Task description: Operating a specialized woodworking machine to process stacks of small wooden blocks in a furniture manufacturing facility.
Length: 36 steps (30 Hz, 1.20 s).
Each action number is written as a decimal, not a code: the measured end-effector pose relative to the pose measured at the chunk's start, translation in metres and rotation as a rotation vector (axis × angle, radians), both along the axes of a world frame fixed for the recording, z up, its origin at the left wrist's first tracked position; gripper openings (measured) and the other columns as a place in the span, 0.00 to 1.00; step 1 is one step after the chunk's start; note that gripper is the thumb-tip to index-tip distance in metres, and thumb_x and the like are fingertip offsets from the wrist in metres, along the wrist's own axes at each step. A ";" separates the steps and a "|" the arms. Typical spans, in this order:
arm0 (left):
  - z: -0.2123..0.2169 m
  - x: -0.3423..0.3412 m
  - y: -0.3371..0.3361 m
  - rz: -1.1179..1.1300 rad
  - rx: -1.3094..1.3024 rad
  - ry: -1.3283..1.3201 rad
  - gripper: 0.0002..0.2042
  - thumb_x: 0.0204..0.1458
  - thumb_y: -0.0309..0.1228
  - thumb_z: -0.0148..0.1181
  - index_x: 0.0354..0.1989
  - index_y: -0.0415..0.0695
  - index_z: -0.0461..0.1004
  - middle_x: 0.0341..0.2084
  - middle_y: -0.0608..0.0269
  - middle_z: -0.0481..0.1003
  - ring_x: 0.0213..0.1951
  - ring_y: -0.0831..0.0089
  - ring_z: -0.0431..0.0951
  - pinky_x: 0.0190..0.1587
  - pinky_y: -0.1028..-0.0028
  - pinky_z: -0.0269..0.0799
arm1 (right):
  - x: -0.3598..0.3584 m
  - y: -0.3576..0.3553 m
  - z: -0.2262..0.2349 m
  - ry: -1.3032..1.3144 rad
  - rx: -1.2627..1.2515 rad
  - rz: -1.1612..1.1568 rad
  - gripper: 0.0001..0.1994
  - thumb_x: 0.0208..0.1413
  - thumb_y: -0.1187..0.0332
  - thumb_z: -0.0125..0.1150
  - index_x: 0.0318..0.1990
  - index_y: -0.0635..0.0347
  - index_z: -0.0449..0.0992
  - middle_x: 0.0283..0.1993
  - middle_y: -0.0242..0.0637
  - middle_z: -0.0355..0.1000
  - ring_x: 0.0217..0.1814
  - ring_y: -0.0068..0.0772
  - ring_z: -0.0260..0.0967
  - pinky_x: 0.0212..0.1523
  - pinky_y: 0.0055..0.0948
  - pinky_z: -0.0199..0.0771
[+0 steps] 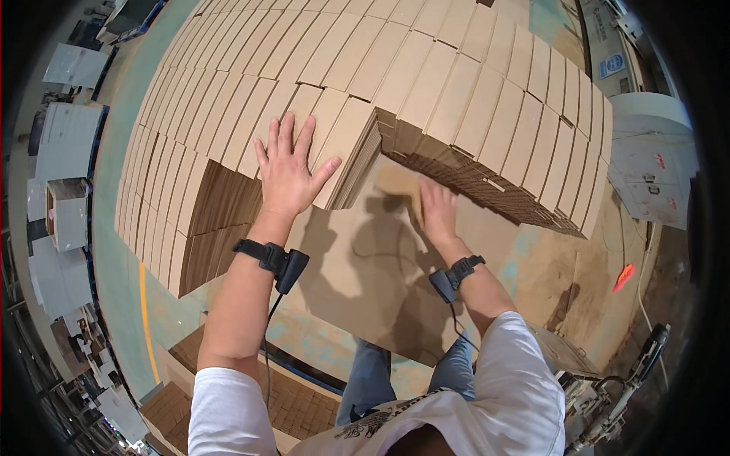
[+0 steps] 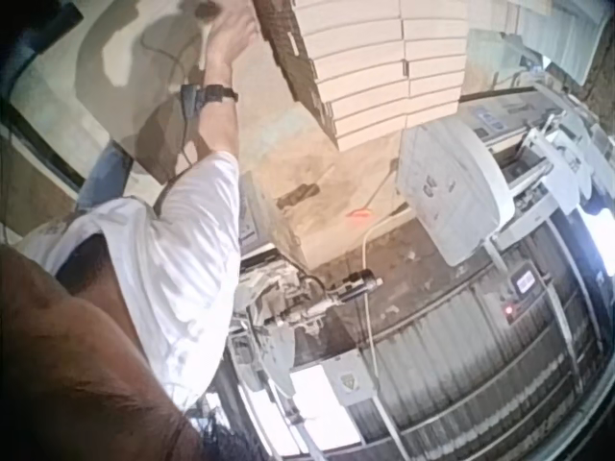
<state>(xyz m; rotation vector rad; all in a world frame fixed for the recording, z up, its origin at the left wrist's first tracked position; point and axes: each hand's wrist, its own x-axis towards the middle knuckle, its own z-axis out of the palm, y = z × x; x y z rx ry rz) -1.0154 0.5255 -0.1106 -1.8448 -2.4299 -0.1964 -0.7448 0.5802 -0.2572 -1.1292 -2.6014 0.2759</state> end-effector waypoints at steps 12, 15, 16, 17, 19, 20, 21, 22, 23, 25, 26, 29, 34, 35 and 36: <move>-0.004 -0.001 0.000 -0.006 0.005 0.022 0.35 0.46 0.57 0.48 0.61 0.56 0.52 0.61 0.55 0.49 0.63 0.55 0.44 0.60 0.47 0.37 | 0.001 -0.003 -0.021 -0.029 0.030 0.198 0.24 0.43 0.73 0.50 0.53 0.62 0.62 0.47 0.39 0.63 0.47 0.39 0.58 0.46 0.36 0.56; -0.003 0.000 -0.001 -0.004 0.012 0.013 0.34 0.46 0.57 0.48 0.61 0.56 0.52 0.61 0.56 0.49 0.63 0.55 0.44 0.60 0.47 0.37 | 0.001 0.001 -0.021 0.072 0.005 -0.096 0.24 0.43 0.73 0.51 0.53 0.62 0.63 0.46 0.39 0.63 0.47 0.39 0.58 0.46 0.36 0.56; -0.003 0.000 0.000 -0.006 0.018 0.008 0.34 0.47 0.56 0.48 0.61 0.56 0.52 0.61 0.56 0.49 0.63 0.55 0.45 0.60 0.47 0.37 | 0.002 0.002 -0.018 0.038 -0.025 -0.117 0.25 0.42 0.73 0.52 0.53 0.62 0.63 0.46 0.39 0.63 0.47 0.39 0.58 0.46 0.36 0.56; -0.002 0.000 0.000 -0.017 0.031 -0.005 0.34 0.47 0.55 0.49 0.61 0.56 0.52 0.61 0.56 0.49 0.63 0.56 0.45 0.60 0.47 0.37 | 0.005 0.005 -0.013 0.018 -0.027 -0.142 0.25 0.42 0.73 0.52 0.53 0.63 0.63 0.46 0.40 0.63 0.46 0.40 0.58 0.46 0.37 0.56; -0.003 0.000 0.001 -0.014 0.027 -0.010 0.34 0.46 0.56 0.49 0.61 0.56 0.53 0.61 0.55 0.49 0.63 0.56 0.44 0.60 0.47 0.37 | 0.025 0.001 0.006 -0.008 -0.121 0.099 0.27 0.39 0.73 0.55 0.53 0.62 0.62 0.45 0.40 0.63 0.46 0.40 0.59 0.45 0.36 0.57; -0.004 0.000 0.001 0.004 0.011 0.006 0.35 0.44 0.58 0.49 0.61 0.56 0.54 0.60 0.55 0.50 0.63 0.56 0.44 0.60 0.48 0.36 | 0.038 -0.003 0.019 -0.007 -0.177 0.224 0.28 0.38 0.73 0.57 0.53 0.61 0.62 0.45 0.39 0.63 0.46 0.40 0.59 0.44 0.35 0.57; -0.004 0.000 0.001 0.003 0.020 0.008 0.35 0.45 0.58 0.49 0.61 0.56 0.53 0.61 0.55 0.49 0.63 0.56 0.44 0.60 0.47 0.36 | 0.053 -0.011 0.034 0.025 -0.138 0.234 0.28 0.38 0.73 0.57 0.53 0.61 0.62 0.45 0.39 0.63 0.46 0.40 0.59 0.44 0.35 0.57; -0.004 0.000 0.001 0.004 0.026 -0.004 0.35 0.45 0.58 0.49 0.61 0.56 0.53 0.61 0.55 0.49 0.63 0.56 0.44 0.60 0.47 0.36 | 0.070 -0.017 0.050 0.065 -0.168 0.228 0.29 0.36 0.73 0.59 0.53 0.59 0.62 0.46 0.39 0.63 0.46 0.40 0.59 0.45 0.35 0.57; -0.004 0.000 0.000 0.002 0.024 0.010 0.34 0.46 0.57 0.48 0.61 0.56 0.53 0.61 0.57 0.49 0.63 0.57 0.44 0.60 0.47 0.36 | 0.083 -0.016 0.065 0.091 -0.195 0.225 0.31 0.34 0.73 0.61 0.53 0.57 0.63 0.46 0.38 0.63 0.47 0.40 0.59 0.45 0.35 0.57; -0.004 0.000 0.000 -0.005 0.028 0.020 0.33 0.47 0.56 0.47 0.61 0.57 0.52 0.61 0.58 0.48 0.63 0.57 0.44 0.60 0.47 0.37 | 0.110 -0.004 0.092 0.060 -0.160 0.128 0.32 0.33 0.73 0.62 0.53 0.56 0.62 0.47 0.38 0.63 0.48 0.40 0.59 0.47 0.35 0.57; -0.004 0.000 0.000 -0.004 0.024 0.016 0.33 0.47 0.56 0.47 0.61 0.57 0.52 0.61 0.58 0.48 0.63 0.57 0.44 0.60 0.47 0.37 | 0.120 0.000 0.103 0.002 -0.131 0.017 0.33 0.32 0.73 0.64 0.53 0.55 0.62 0.48 0.37 0.63 0.49 0.40 0.59 0.49 0.36 0.56; -0.002 0.001 0.001 0.006 0.008 0.023 0.34 0.47 0.56 0.47 0.62 0.57 0.51 0.61 0.58 0.48 0.63 0.57 0.44 0.60 0.47 0.37 | 0.131 0.015 0.123 -0.051 -0.011 -0.114 0.33 0.33 0.72 0.63 0.53 0.55 0.62 0.49 0.36 0.63 0.50 0.39 0.59 0.50 0.36 0.56; -0.001 0.002 0.002 0.007 0.015 0.013 0.34 0.46 0.59 0.46 0.61 0.56 0.53 0.61 0.56 0.49 0.63 0.56 0.44 0.60 0.48 0.35 | 0.132 0.018 0.125 -0.086 -0.087 0.327 0.33 0.33 0.73 0.63 0.54 0.56 0.61 0.48 0.36 0.63 0.48 0.39 0.59 0.48 0.37 0.57; -0.002 0.003 0.001 0.006 0.014 0.013 0.34 0.46 0.59 0.46 0.61 0.57 0.53 0.61 0.56 0.49 0.63 0.56 0.44 0.60 0.48 0.35 | 0.133 0.019 0.123 -0.108 -0.094 0.125 0.34 0.32 0.73 0.64 0.54 0.56 0.61 0.49 0.36 0.63 0.48 0.39 0.59 0.48 0.37 0.57; -0.003 0.003 0.000 -0.002 0.024 0.011 0.34 0.46 0.59 0.46 0.61 0.57 0.53 0.61 0.56 0.49 0.63 0.56 0.44 0.60 0.48 0.35 | 0.135 0.021 0.120 -0.096 -0.067 -0.096 0.34 0.32 0.73 0.65 0.54 0.56 0.61 0.49 0.36 0.63 0.49 0.39 0.59 0.48 0.37 0.57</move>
